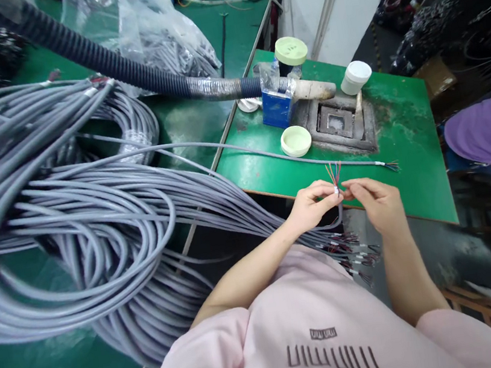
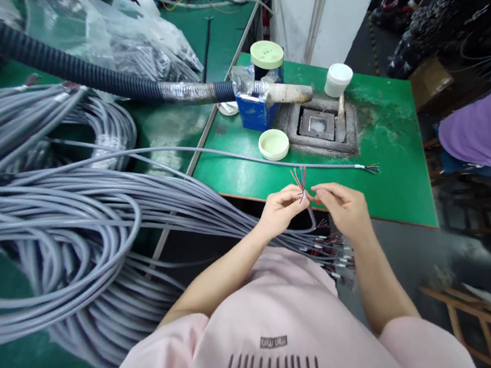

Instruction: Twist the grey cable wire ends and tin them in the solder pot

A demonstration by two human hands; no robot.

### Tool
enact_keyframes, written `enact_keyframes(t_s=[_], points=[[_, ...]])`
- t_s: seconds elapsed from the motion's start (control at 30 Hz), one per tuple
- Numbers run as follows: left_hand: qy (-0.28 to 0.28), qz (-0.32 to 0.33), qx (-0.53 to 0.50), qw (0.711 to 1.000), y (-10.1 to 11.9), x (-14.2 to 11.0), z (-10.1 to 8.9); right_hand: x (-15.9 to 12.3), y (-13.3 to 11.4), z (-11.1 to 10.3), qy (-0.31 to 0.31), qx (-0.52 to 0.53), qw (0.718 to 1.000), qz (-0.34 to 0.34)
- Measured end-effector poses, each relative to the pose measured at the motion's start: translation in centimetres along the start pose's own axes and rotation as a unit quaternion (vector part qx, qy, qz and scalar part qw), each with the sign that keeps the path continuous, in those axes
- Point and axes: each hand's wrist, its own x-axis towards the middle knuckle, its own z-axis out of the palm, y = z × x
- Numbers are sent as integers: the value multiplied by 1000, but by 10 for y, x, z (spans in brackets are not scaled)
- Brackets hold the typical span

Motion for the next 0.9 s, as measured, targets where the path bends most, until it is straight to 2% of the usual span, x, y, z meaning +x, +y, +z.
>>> enact_keyframes(t_s=[0.07, 0.17, 0.27, 0.33, 0.43, 0.53, 0.63, 0.8, 0.83, 0.9], points=[[-25, -10, 24, 999, 1, -3, 0, 7, -9, -9, 3, -88, 994, -60], [-58, -16, 57, 997, 2, -8, 3, 16, -25, -12, -52, -155, 983, -83], [-90, -16, 70, 993, 4, -13, 4, 23, -34, -6, -91, -162, 979, -81], [-116, -30, 62, 991, 7, -14, 0, 26, -33, -2, -94, -129, 984, -77], [-139, -52, 54, 987, 14, -12, -7, 30, -23, 4, -67, -33, 996, -43], [-133, -59, 53, 988, 21, -6, -10, 34, -11, 9, -6, 57, 998, -23], [-132, -52, 49, 989, 25, -1, -9, 37, -4, 9, 55, 88, 994, -27], [-140, -51, 59, 987, 18, -4, -8, 37, -8, -18, 183, 84, 977, -64], [-132, -55, 60, 988, 15, -6, -8, 35, -11, -24, 182, 65, 979, -71], [-108, -60, 64, 990, 10, -9, -9, 30, -17, -34, 108, -10, 992, -68]])
